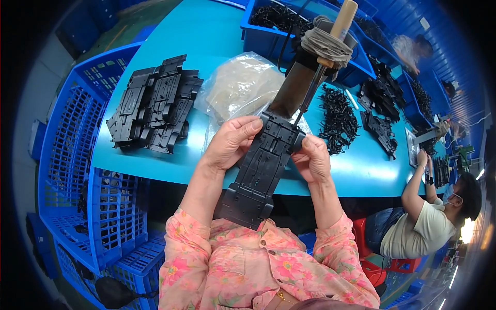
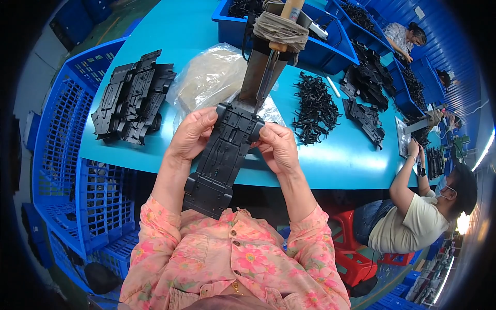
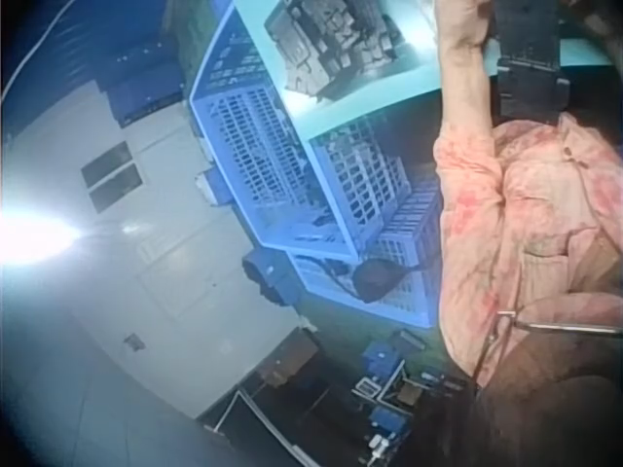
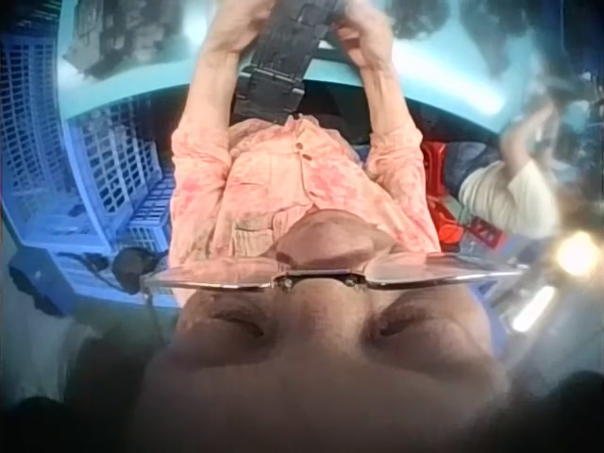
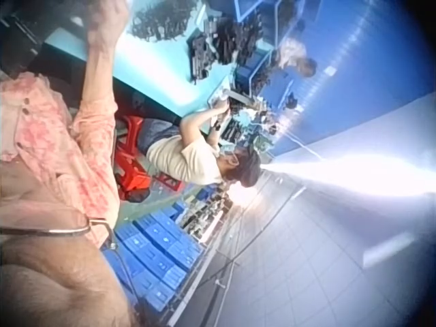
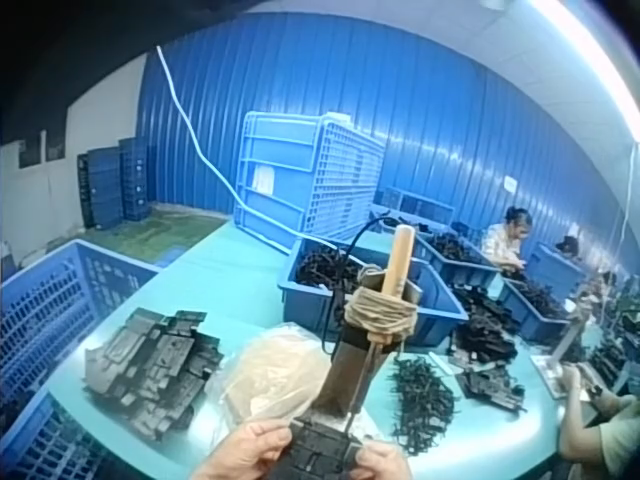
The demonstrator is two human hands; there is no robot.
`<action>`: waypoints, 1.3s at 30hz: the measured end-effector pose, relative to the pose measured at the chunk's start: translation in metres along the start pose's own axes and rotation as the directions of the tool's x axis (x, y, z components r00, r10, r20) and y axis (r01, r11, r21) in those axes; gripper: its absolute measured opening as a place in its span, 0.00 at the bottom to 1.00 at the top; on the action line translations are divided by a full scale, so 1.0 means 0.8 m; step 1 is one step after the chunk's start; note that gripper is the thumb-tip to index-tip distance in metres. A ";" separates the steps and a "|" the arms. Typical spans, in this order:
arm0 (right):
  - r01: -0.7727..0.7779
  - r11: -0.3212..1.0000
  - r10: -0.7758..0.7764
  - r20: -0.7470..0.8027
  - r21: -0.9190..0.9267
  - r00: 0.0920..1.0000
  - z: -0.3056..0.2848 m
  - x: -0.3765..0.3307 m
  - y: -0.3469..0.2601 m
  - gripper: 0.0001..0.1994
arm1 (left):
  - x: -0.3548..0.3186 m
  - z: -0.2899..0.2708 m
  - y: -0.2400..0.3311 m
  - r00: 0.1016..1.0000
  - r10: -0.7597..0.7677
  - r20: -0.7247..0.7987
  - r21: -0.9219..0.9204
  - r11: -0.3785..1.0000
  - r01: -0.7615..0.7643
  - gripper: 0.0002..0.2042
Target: Assembling small black plastic parts onto a larger toy chassis at a factory workbench.
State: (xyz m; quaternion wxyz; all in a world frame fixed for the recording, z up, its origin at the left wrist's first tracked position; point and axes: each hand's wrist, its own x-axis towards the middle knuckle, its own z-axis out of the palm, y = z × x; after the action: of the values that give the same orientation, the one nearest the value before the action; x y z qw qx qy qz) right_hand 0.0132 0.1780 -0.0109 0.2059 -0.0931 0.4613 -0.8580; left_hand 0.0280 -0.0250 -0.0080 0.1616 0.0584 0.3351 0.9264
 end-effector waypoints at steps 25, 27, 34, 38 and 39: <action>-0.034 0.999 0.034 -0.014 0.026 0.999 0.006 -0.001 -0.006 0.12 | 0.002 -0.004 -0.003 0.999 -0.028 -0.027 0.013 1.000 0.029 0.15; -0.054 0.997 0.052 0.033 0.056 0.998 0.006 0.000 -0.006 0.11 | 0.002 -0.007 -0.005 0.999 -0.028 -0.043 0.033 0.999 0.030 0.15; -0.080 0.992 0.080 0.004 0.096 0.997 0.011 0.000 -0.010 0.09 | 0.003 -0.001 -0.004 0.995 -0.037 -0.092 0.112 0.993 0.047 0.14; -0.065 0.997 0.068 -0.124 0.029 0.990 0.007 0.003 -0.010 0.08 | 0.006 0.007 -0.003 0.989 -0.062 -0.137 0.199 0.976 0.089 0.15; -0.057 0.997 0.046 -0.191 -0.053 0.981 0.004 0.004 -0.008 0.08 | 0.008 0.009 -0.001 0.988 -0.065 -0.142 0.209 0.973 0.094 0.15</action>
State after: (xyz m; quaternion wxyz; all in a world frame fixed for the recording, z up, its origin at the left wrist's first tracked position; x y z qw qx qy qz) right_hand 0.0097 0.1771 -0.0037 0.1803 -0.0051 0.5059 -0.8436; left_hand 0.0239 -0.0181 -0.0033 0.1686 -0.0005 0.4453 0.8793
